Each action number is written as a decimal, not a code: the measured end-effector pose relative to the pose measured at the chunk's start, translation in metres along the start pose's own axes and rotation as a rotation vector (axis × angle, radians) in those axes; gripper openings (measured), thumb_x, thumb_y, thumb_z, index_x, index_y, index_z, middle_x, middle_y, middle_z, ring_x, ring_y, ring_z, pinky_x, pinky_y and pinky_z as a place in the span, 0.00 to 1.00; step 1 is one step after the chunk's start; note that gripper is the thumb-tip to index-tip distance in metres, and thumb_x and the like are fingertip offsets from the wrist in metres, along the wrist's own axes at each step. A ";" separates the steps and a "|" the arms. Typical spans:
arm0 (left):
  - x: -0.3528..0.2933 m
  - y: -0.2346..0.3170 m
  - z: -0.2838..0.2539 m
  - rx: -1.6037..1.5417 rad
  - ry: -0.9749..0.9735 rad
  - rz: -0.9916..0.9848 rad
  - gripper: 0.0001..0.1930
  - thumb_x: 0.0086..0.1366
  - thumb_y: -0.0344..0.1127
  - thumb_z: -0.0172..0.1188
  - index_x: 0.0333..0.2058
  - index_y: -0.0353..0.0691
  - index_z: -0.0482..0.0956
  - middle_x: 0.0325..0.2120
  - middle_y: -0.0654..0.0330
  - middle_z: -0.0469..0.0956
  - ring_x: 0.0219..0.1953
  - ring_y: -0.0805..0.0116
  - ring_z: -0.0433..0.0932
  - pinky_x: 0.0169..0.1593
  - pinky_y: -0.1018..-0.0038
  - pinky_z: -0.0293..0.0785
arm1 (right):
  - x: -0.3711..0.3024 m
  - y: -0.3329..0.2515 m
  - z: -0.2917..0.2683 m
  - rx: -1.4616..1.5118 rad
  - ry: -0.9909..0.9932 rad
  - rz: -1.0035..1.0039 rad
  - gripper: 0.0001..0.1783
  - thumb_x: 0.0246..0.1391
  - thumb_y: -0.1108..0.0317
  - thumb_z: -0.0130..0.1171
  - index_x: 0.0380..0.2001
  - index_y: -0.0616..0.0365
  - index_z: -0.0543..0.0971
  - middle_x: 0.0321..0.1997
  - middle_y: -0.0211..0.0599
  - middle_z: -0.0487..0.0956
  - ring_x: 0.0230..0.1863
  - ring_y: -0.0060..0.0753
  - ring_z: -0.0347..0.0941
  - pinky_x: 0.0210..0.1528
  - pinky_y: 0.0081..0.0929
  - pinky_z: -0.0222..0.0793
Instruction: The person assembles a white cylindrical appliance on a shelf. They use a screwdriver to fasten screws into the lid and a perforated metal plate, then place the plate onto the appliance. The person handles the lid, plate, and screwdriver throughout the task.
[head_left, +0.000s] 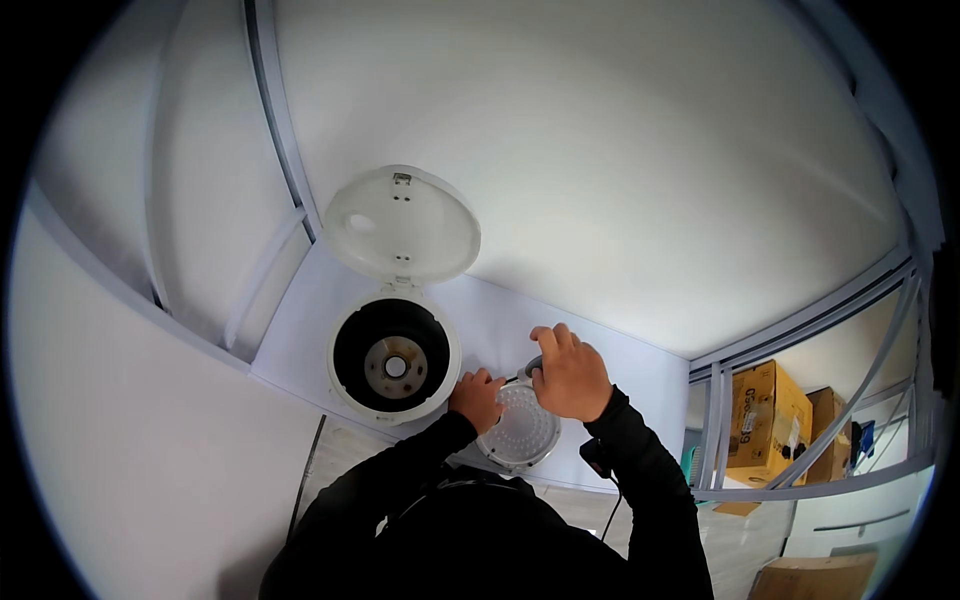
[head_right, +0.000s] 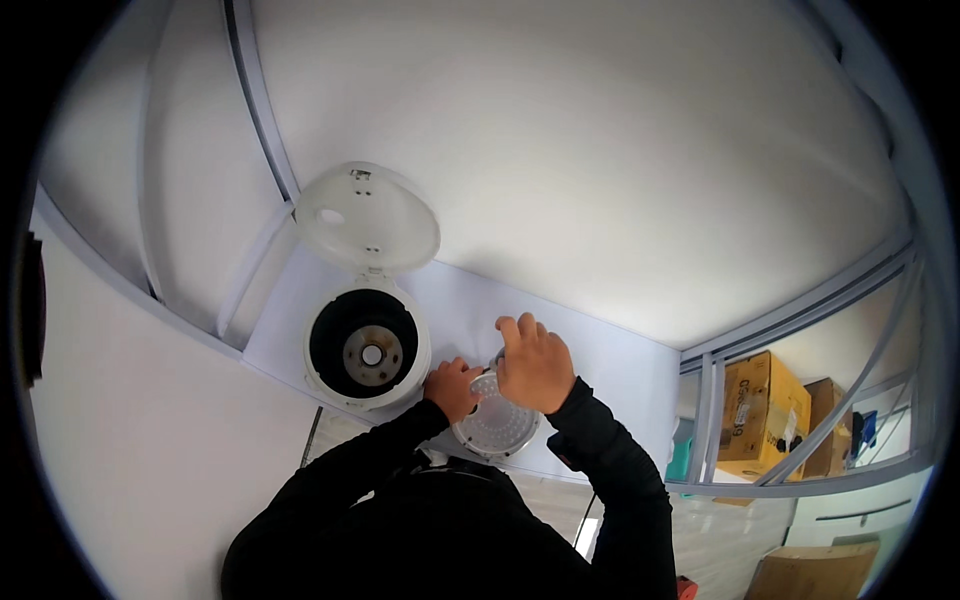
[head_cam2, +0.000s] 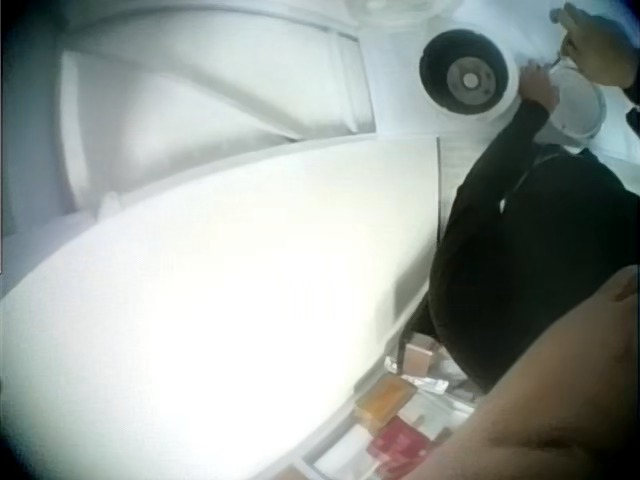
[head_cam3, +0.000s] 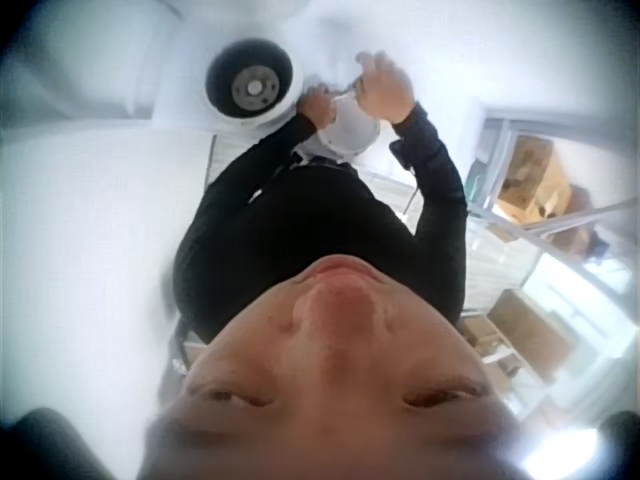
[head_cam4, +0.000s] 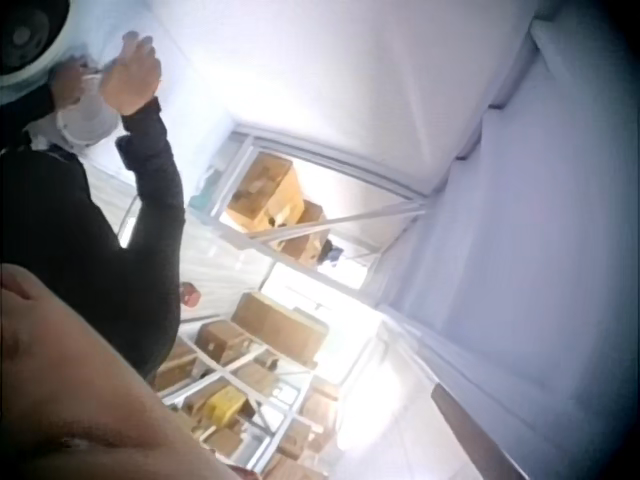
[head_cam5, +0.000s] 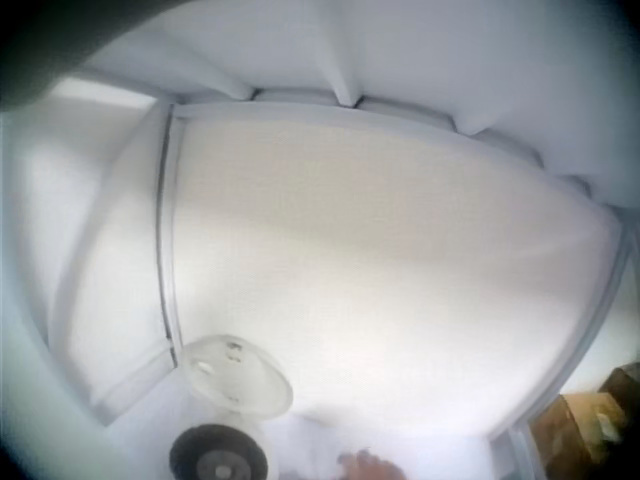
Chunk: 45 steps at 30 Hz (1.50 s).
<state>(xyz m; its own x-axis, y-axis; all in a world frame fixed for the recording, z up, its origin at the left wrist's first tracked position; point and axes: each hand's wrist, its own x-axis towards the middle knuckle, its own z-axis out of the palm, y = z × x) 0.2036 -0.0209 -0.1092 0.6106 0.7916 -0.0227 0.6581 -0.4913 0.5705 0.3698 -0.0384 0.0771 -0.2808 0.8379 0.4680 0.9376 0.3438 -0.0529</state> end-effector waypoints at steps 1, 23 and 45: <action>0.000 -0.001 0.000 -0.003 0.012 0.008 0.28 0.56 0.46 0.72 0.56 0.54 0.80 0.46 0.59 0.75 0.50 0.54 0.75 0.50 0.54 0.74 | 0.000 0.001 0.002 0.016 -0.027 -0.002 0.22 0.59 0.51 0.65 0.44 0.58 0.76 0.19 0.40 0.77 0.18 0.45 0.74 0.19 0.39 0.67; -0.003 0.004 -0.003 -0.050 -0.029 -0.046 0.28 0.56 0.44 0.72 0.57 0.54 0.78 0.49 0.57 0.71 0.52 0.52 0.72 0.55 0.55 0.73 | -0.004 -0.009 0.000 -0.019 0.023 -0.042 0.19 0.55 0.52 0.67 0.35 0.55 0.74 0.22 0.39 0.76 0.19 0.42 0.76 0.18 0.38 0.66; 0.001 -0.005 0.005 -0.019 -0.014 -0.045 0.30 0.55 0.49 0.73 0.58 0.58 0.79 0.49 0.58 0.73 0.53 0.52 0.73 0.52 0.51 0.72 | -0.003 -0.022 -0.003 -0.044 -0.136 0.151 0.19 0.55 0.53 0.68 0.37 0.55 0.75 0.29 0.43 0.78 0.23 0.44 0.79 0.20 0.40 0.71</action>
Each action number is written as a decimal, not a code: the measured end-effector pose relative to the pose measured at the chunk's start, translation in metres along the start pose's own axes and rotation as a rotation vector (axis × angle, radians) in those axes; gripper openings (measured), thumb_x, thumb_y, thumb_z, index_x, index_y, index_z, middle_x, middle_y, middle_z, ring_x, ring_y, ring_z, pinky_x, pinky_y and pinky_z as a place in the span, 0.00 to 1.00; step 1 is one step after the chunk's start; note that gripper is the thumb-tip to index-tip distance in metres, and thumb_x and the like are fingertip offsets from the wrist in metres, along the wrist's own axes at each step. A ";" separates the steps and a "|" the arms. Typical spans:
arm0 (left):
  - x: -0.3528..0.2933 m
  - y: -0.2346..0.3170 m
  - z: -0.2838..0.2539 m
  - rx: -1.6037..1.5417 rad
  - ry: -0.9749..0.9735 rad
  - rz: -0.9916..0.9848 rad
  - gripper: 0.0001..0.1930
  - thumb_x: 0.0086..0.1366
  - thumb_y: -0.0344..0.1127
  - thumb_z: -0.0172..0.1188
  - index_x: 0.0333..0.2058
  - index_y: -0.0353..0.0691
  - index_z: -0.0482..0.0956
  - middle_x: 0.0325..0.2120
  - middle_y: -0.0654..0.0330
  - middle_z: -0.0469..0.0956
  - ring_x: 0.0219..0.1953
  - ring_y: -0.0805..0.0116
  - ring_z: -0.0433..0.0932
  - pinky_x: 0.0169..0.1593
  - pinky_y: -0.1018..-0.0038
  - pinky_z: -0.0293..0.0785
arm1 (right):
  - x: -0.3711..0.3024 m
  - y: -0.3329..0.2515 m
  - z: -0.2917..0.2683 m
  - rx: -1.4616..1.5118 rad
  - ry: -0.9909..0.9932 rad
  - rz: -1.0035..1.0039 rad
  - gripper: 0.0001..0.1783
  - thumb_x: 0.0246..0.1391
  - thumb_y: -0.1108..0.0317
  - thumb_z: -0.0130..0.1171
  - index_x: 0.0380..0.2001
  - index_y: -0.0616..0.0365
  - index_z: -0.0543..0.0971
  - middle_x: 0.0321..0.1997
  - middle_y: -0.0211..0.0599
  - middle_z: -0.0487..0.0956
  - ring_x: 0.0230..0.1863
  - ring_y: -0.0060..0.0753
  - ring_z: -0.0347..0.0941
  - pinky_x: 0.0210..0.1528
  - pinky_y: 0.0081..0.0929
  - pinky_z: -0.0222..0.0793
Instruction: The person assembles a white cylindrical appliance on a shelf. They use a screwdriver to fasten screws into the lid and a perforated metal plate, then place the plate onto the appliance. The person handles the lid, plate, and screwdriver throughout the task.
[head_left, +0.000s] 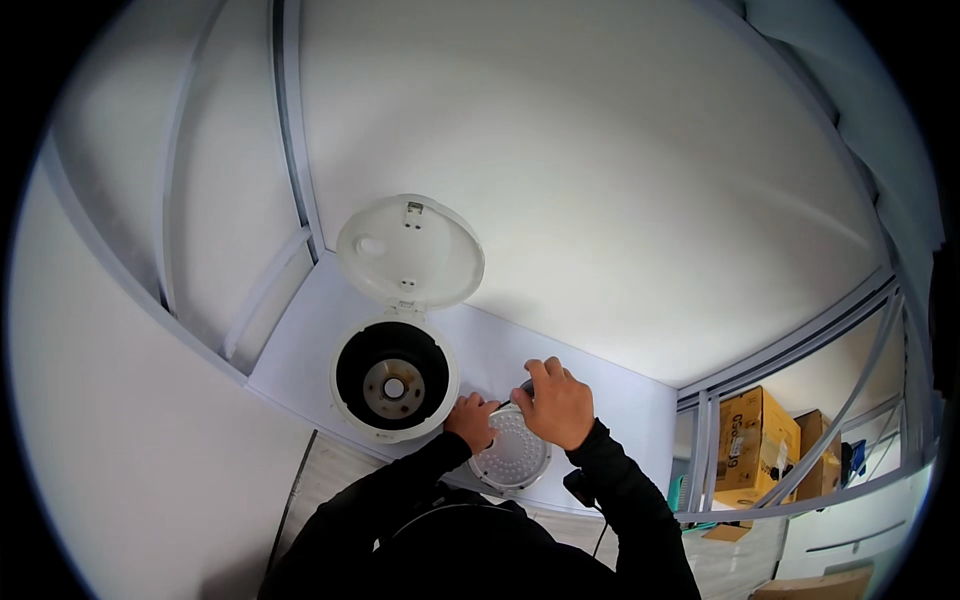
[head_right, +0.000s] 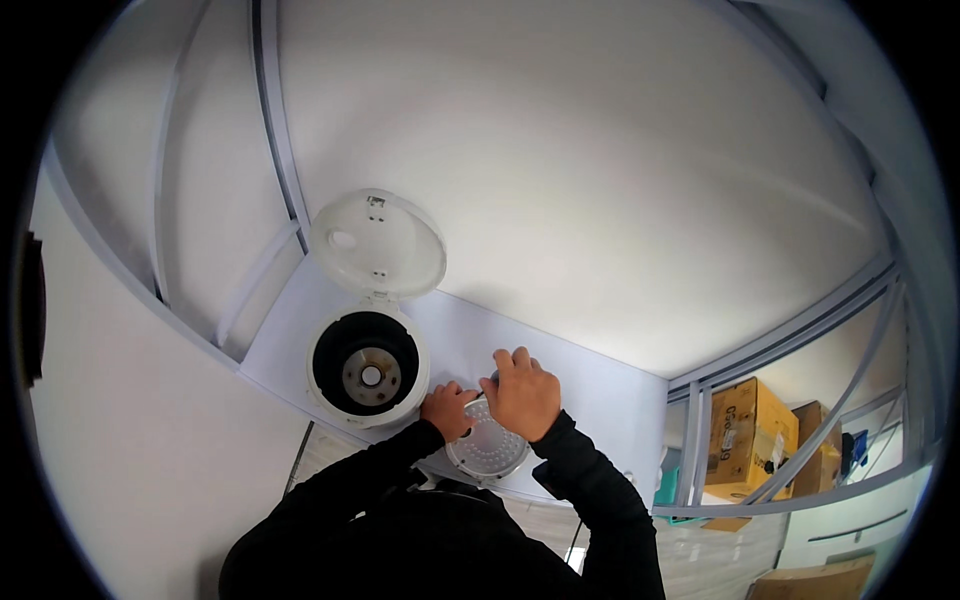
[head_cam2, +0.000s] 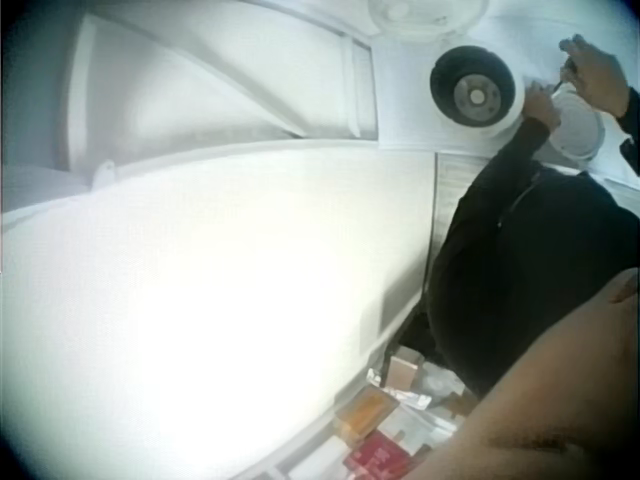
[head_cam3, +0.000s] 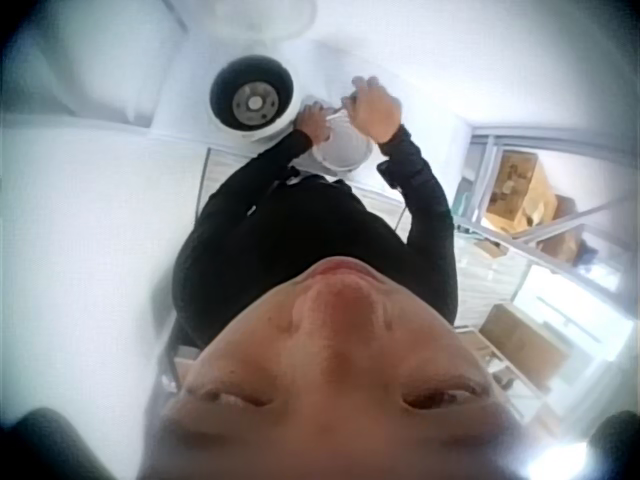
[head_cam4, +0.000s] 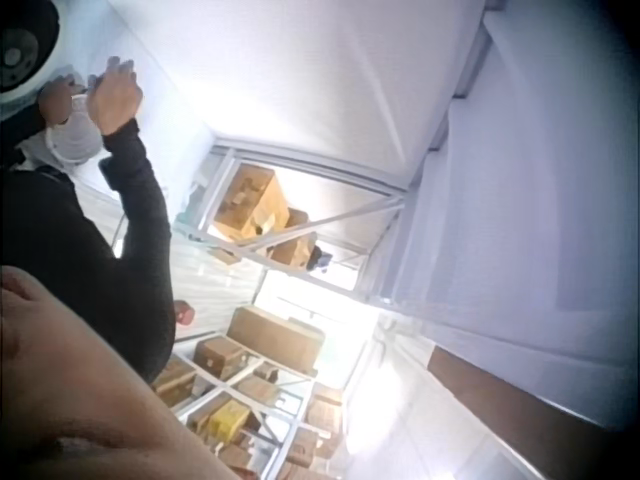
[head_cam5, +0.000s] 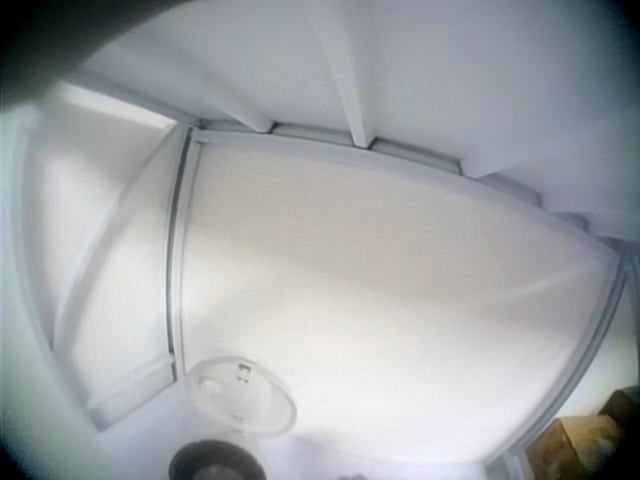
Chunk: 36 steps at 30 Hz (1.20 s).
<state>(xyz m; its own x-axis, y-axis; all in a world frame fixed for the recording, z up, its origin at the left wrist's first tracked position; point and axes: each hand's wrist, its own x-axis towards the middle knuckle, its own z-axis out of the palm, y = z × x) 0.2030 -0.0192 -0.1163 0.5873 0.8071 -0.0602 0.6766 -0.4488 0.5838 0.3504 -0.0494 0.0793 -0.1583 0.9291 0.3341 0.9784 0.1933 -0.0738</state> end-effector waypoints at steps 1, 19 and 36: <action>0.001 0.001 0.001 -0.001 -0.006 0.004 0.30 0.55 0.49 0.73 0.58 0.58 0.79 0.49 0.58 0.73 0.53 0.52 0.73 0.52 0.51 0.72 | 0.000 0.004 0.003 0.059 0.044 -0.044 0.19 0.55 0.53 0.68 0.37 0.55 0.75 0.30 0.43 0.78 0.23 0.44 0.79 0.20 0.40 0.71; 0.004 -0.002 0.002 0.050 -0.002 0.024 0.28 0.55 0.48 0.72 0.56 0.57 0.77 0.48 0.58 0.72 0.52 0.50 0.73 0.51 0.50 0.72 | -0.005 0.009 0.004 0.083 -0.114 0.130 0.16 0.52 0.63 0.69 0.41 0.57 0.77 0.31 0.47 0.79 0.28 0.56 0.79 0.29 0.46 0.75; -0.020 0.002 -0.015 -0.167 0.122 0.082 0.30 0.65 0.43 0.66 0.61 0.38 0.67 0.54 0.45 0.69 0.54 0.42 0.74 0.53 0.53 0.74 | -0.026 -0.004 -0.020 0.195 0.251 0.394 0.13 0.52 0.68 0.68 0.38 0.58 0.77 0.33 0.44 0.82 0.29 0.51 0.81 0.30 0.41 0.76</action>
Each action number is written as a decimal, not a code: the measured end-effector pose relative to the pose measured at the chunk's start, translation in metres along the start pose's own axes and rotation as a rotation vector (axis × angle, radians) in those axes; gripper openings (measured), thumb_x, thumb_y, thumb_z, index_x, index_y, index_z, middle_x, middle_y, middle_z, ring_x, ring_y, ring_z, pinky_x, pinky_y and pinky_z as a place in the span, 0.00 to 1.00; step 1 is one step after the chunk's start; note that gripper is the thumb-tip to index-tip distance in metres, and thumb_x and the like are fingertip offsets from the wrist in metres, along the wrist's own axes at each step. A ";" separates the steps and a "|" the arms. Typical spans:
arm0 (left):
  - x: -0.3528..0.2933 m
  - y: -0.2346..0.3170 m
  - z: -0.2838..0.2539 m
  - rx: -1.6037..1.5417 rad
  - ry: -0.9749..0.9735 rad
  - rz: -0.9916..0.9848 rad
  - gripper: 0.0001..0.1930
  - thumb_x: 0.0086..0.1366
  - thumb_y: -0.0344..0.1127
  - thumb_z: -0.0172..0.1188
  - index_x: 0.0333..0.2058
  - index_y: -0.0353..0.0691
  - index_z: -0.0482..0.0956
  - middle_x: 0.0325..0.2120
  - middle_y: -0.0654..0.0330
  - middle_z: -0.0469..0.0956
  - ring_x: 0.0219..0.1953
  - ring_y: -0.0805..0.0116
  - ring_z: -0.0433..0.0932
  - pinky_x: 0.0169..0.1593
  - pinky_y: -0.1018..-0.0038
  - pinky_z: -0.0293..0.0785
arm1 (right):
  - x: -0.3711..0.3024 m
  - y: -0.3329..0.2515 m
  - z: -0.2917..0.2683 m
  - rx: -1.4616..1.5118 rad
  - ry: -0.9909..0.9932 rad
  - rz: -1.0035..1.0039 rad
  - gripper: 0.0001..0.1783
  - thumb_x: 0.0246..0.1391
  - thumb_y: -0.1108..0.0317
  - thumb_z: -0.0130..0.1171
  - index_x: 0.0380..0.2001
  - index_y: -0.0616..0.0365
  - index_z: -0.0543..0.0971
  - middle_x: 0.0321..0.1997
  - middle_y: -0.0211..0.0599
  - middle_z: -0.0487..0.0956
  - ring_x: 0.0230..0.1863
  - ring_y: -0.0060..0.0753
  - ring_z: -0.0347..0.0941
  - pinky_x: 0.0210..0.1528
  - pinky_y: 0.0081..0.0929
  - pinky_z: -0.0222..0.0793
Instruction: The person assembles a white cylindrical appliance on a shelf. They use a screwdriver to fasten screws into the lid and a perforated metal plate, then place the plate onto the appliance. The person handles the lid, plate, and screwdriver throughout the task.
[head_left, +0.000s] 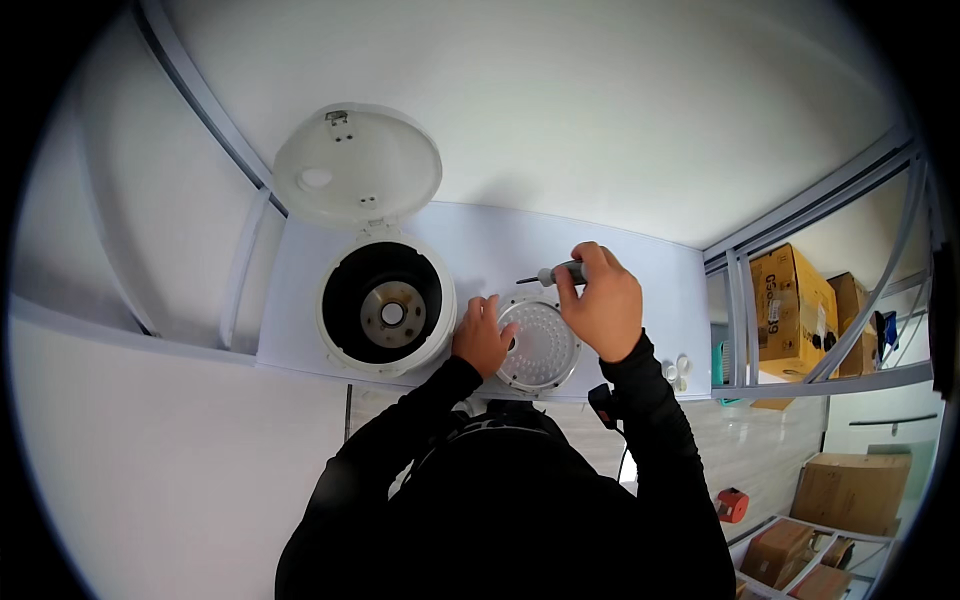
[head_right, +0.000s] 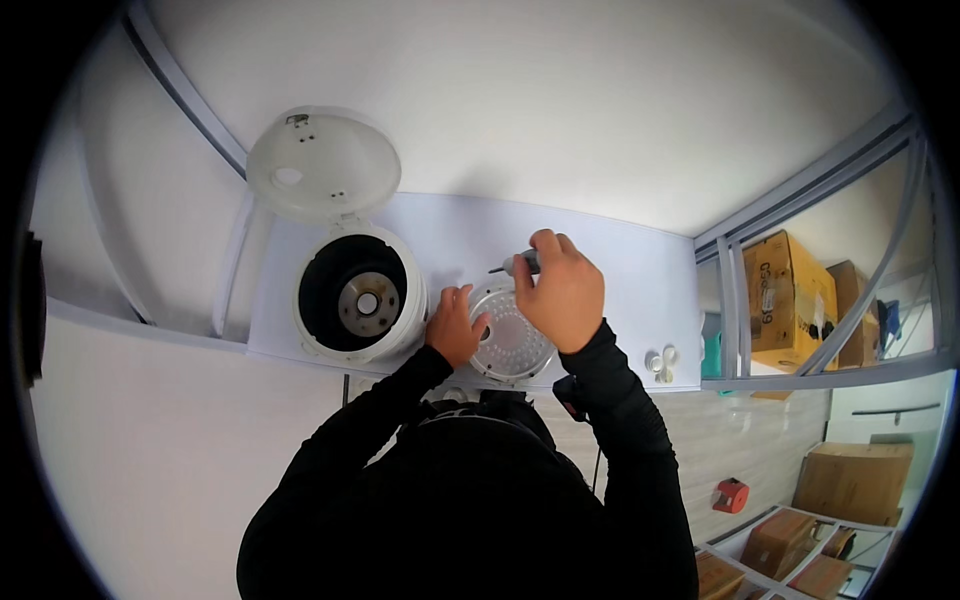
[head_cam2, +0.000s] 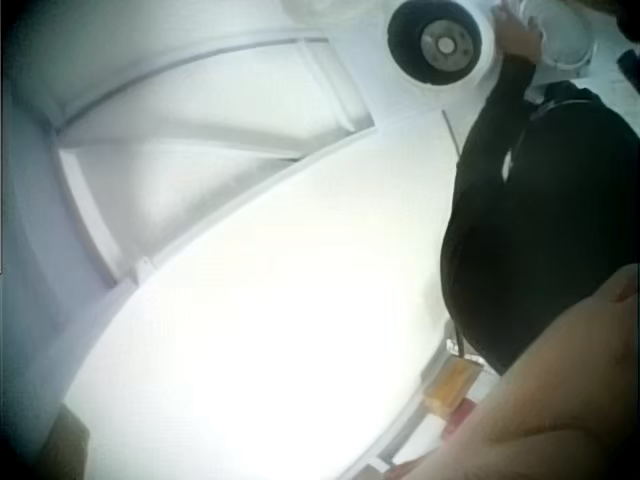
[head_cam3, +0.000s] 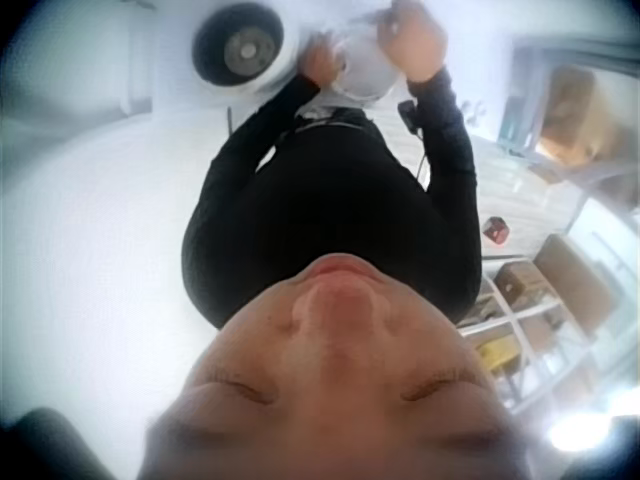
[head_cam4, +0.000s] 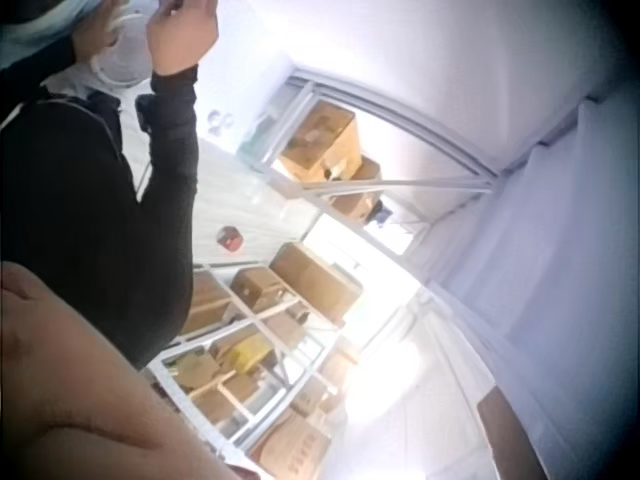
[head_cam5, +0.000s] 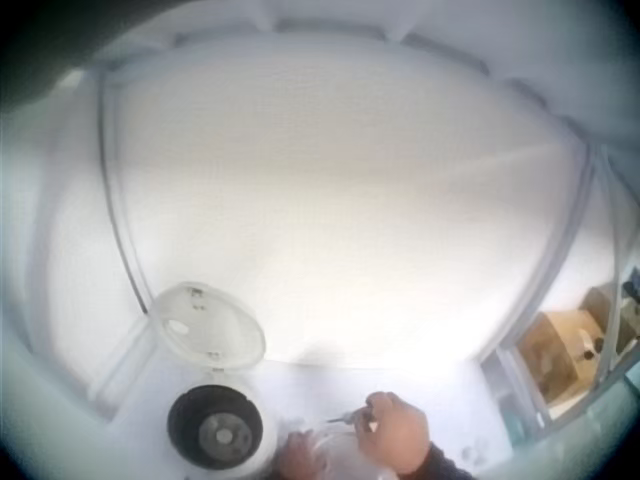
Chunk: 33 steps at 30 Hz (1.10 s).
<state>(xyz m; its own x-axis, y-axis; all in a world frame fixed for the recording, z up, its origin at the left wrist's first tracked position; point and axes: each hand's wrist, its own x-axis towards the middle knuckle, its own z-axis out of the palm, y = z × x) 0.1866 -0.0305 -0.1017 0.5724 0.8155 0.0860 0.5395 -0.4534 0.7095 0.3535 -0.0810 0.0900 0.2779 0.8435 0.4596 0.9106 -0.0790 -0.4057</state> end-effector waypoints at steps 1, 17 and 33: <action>-0.005 0.002 -0.001 -0.025 -0.011 -0.008 0.28 0.66 0.41 0.65 0.60 0.37 0.67 0.54 0.44 0.68 0.54 0.41 0.74 0.53 0.53 0.74 | -0.003 0.004 -0.003 0.014 -0.007 0.033 0.13 0.52 0.68 0.68 0.38 0.59 0.77 0.33 0.45 0.82 0.29 0.50 0.81 0.30 0.40 0.76; -0.021 -0.032 0.000 0.050 -0.063 0.325 0.11 0.63 0.33 0.65 0.41 0.37 0.76 0.52 0.45 0.69 0.51 0.42 0.75 0.53 0.55 0.75 | -0.053 0.013 -0.019 0.292 0.112 0.162 0.13 0.57 0.68 0.69 0.40 0.62 0.78 0.33 0.45 0.81 0.26 0.38 0.80 0.26 0.27 0.77; -0.028 -0.009 0.000 -0.119 0.053 0.249 0.04 0.65 0.32 0.63 0.36 0.39 0.81 0.37 0.55 0.80 0.43 0.50 0.79 0.47 0.59 0.76 | -0.118 0.022 -0.039 0.427 0.270 0.260 0.13 0.60 0.70 0.68 0.43 0.64 0.76 0.34 0.37 0.80 0.29 0.23 0.73 0.32 0.21 0.71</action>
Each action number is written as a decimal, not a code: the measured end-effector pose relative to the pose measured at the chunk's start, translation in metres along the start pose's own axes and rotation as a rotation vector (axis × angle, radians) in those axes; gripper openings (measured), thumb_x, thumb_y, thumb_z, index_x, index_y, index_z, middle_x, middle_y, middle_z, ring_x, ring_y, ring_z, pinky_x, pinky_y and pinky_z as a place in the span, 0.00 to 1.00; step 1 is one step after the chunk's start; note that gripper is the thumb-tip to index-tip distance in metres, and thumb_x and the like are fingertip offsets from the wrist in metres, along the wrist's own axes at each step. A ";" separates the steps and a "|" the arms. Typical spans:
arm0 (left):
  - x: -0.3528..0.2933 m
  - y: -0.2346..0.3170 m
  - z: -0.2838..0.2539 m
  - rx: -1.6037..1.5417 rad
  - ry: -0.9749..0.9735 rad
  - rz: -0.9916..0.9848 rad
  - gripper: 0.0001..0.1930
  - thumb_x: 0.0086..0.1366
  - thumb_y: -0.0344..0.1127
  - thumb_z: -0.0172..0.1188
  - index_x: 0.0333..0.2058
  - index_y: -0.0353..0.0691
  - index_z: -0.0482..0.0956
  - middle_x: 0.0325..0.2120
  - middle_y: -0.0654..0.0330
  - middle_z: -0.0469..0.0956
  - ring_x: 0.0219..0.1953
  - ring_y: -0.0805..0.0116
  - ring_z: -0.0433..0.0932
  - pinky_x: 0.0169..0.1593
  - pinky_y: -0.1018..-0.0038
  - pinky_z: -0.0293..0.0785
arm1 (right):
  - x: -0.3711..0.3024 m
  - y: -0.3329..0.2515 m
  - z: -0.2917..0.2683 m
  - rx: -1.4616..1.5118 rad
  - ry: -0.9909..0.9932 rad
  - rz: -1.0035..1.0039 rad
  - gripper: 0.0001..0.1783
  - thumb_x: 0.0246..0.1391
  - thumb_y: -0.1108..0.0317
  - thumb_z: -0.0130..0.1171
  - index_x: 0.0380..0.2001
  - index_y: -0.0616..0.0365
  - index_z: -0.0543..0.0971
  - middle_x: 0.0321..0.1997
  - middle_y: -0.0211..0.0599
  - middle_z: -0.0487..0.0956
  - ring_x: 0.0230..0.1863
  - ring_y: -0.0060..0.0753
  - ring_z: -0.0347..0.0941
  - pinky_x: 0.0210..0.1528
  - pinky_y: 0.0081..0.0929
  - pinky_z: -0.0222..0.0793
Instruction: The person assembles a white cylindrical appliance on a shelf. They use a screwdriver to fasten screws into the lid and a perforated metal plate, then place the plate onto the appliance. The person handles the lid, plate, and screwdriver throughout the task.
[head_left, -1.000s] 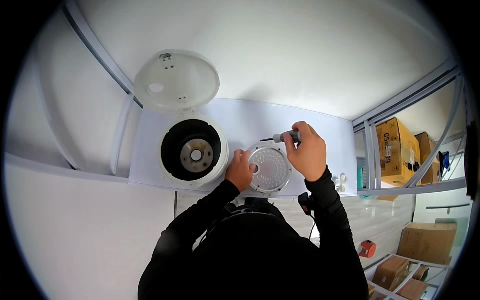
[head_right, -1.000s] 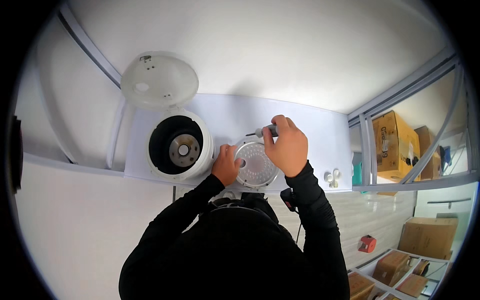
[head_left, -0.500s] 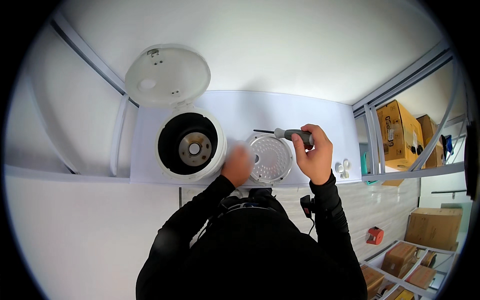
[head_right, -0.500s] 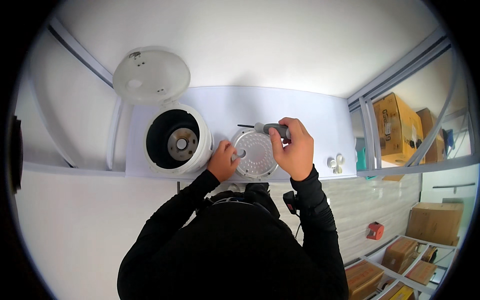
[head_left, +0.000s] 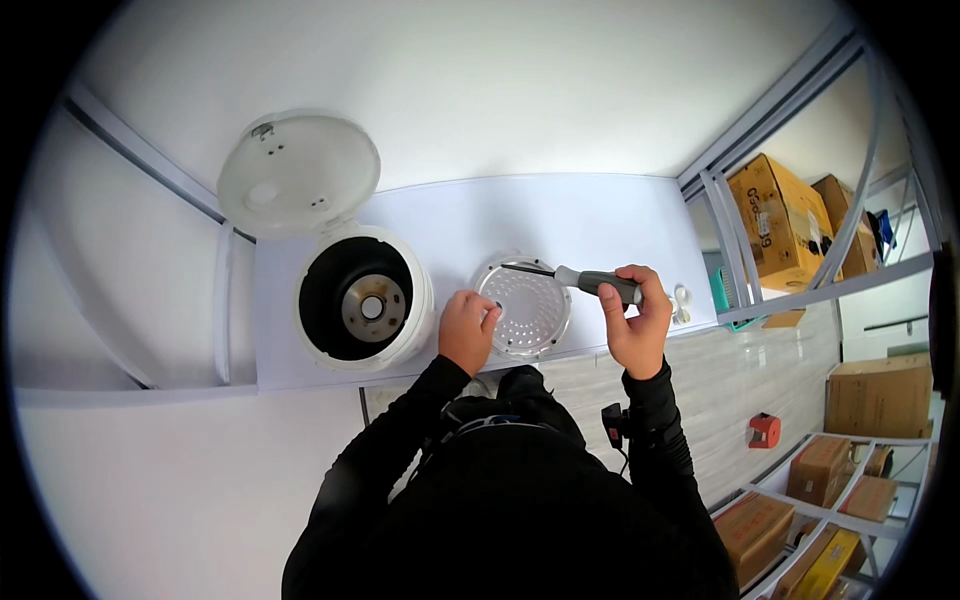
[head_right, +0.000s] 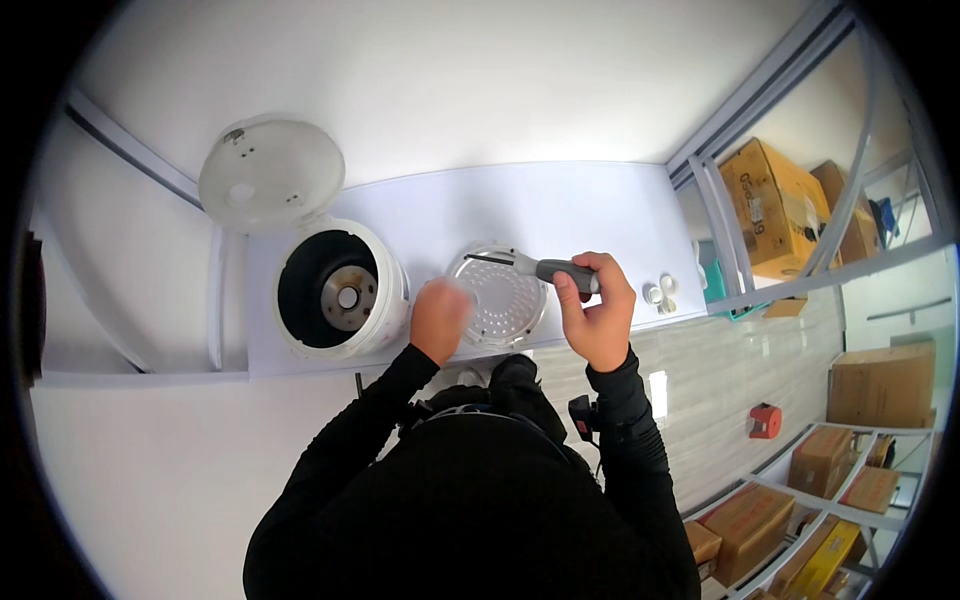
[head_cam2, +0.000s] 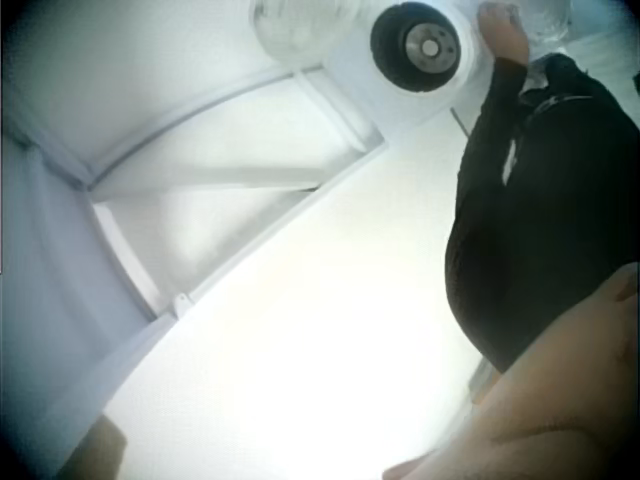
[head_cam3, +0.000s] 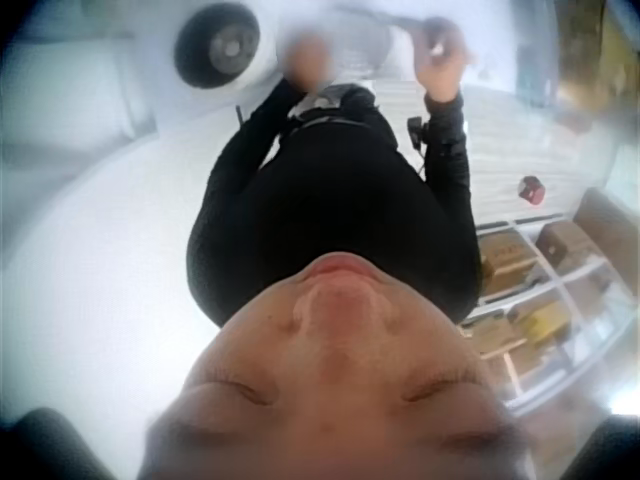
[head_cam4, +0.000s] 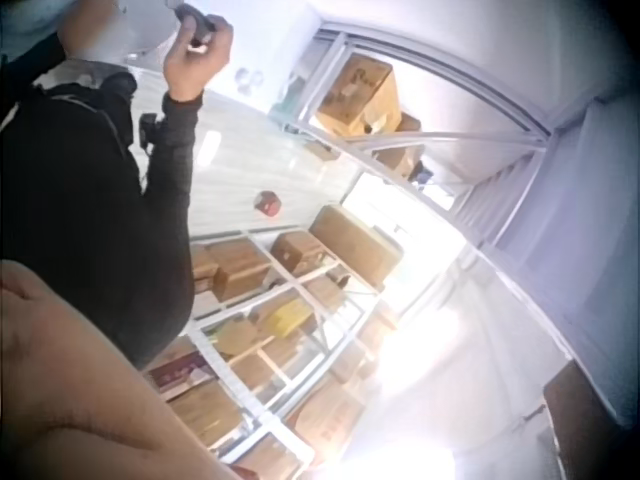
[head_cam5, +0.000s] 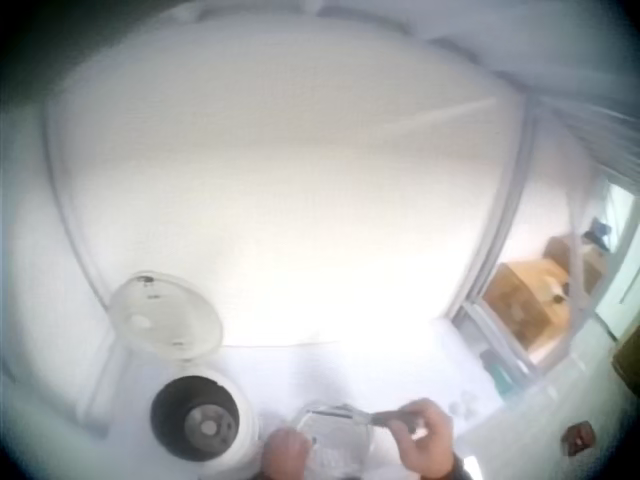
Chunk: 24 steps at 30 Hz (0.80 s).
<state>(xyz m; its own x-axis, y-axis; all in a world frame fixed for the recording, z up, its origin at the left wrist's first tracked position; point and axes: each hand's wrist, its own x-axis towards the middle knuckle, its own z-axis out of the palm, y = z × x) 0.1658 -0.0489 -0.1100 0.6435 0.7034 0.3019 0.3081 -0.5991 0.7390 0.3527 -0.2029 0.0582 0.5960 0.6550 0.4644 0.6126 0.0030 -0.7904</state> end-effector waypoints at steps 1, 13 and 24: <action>0.002 0.004 0.001 -0.102 0.026 -0.080 0.04 0.67 0.32 0.63 0.37 0.38 0.80 0.35 0.56 0.81 0.41 0.53 0.80 0.46 0.62 0.76 | -0.003 0.004 -0.004 0.051 0.027 -0.009 0.14 0.60 0.70 0.68 0.44 0.64 0.76 0.34 0.36 0.80 0.30 0.22 0.71 0.33 0.20 0.70; 0.007 0.064 0.006 -0.839 -0.021 -0.335 0.12 0.74 0.34 0.59 0.46 0.30 0.81 0.33 0.59 0.84 0.32 0.75 0.80 0.39 0.76 0.77 | -0.068 0.014 -0.066 0.285 0.094 0.037 0.13 0.60 0.73 0.66 0.46 0.64 0.75 0.43 0.38 0.79 0.45 0.27 0.73 0.49 0.25 0.70; -0.069 0.167 0.067 -1.052 -0.163 -0.217 0.12 0.79 0.36 0.52 0.40 0.32 0.77 0.30 0.58 0.81 0.32 0.71 0.79 0.40 0.72 0.78 | -0.175 0.017 -0.200 0.221 0.187 0.040 0.16 0.59 0.67 0.70 0.46 0.58 0.76 0.38 0.33 0.80 0.39 0.25 0.74 0.42 0.26 0.70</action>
<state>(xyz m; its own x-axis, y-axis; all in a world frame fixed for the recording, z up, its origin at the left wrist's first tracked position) 0.2198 -0.2231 -0.0479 0.7572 0.6487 0.0761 -0.2783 0.2150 0.9361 0.3625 -0.4683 0.0436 0.7154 0.5076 0.4801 0.4709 0.1574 -0.8680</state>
